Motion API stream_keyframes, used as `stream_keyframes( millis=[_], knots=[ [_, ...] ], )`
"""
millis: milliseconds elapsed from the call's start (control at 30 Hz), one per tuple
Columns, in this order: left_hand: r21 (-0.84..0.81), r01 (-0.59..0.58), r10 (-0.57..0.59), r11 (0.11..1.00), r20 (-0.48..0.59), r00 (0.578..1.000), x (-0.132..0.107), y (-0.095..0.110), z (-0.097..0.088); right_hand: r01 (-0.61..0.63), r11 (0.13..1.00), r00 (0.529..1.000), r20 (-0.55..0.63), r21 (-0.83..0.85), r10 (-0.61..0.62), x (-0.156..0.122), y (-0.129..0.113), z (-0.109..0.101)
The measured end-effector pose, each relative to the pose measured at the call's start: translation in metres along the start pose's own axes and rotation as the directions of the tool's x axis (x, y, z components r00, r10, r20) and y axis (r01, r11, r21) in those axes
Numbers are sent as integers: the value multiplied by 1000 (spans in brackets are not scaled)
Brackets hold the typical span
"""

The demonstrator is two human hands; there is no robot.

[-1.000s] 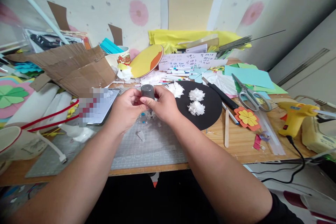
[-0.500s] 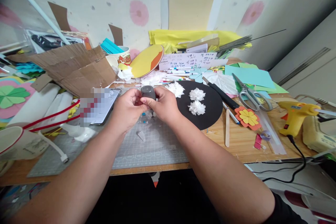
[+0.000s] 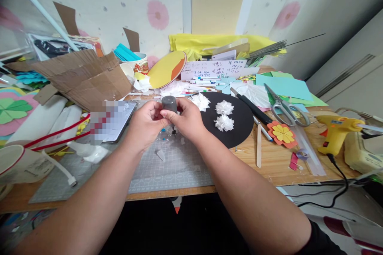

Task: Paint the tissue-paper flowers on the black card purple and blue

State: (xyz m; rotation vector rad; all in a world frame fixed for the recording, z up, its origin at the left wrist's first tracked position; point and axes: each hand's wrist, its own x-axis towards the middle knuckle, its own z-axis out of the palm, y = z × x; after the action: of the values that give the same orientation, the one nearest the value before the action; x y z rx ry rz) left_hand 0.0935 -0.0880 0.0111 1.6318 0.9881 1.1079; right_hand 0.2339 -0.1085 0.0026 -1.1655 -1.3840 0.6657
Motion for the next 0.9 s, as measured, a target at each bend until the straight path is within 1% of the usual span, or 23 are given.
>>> stream_keyframes(
  millis=[133,233,300,433,500,633,900],
  knots=[
    [-27,-18,18,999,10,1000,0,3,0,57,998,998,-31,-34,-58,0,-3,-2],
    [-28,-36,36,999,9,999,-2,8,-4,109,992,993,-34,-56,-111,0,-8,-1],
    [16,-39,39,999,7,999,-5,11,-8,126,989,992,-16,-74,-128,-2,-11,1],
    [168,-19,24,986,-29,999,-14,15,-19,167,981,985,59,-103,-161,-4,-13,7],
    [200,-4,12,980,-37,999,-17,15,-23,184,976,981,83,-115,-175,-5,-13,11],
    [220,8,-2,976,-28,1000,-20,11,-24,170,978,983,97,-123,-159,-7,-11,14],
    [217,24,-18,976,-30,999,-18,9,-23,138,983,988,81,-119,-129,-8,-11,15]
  ],
)
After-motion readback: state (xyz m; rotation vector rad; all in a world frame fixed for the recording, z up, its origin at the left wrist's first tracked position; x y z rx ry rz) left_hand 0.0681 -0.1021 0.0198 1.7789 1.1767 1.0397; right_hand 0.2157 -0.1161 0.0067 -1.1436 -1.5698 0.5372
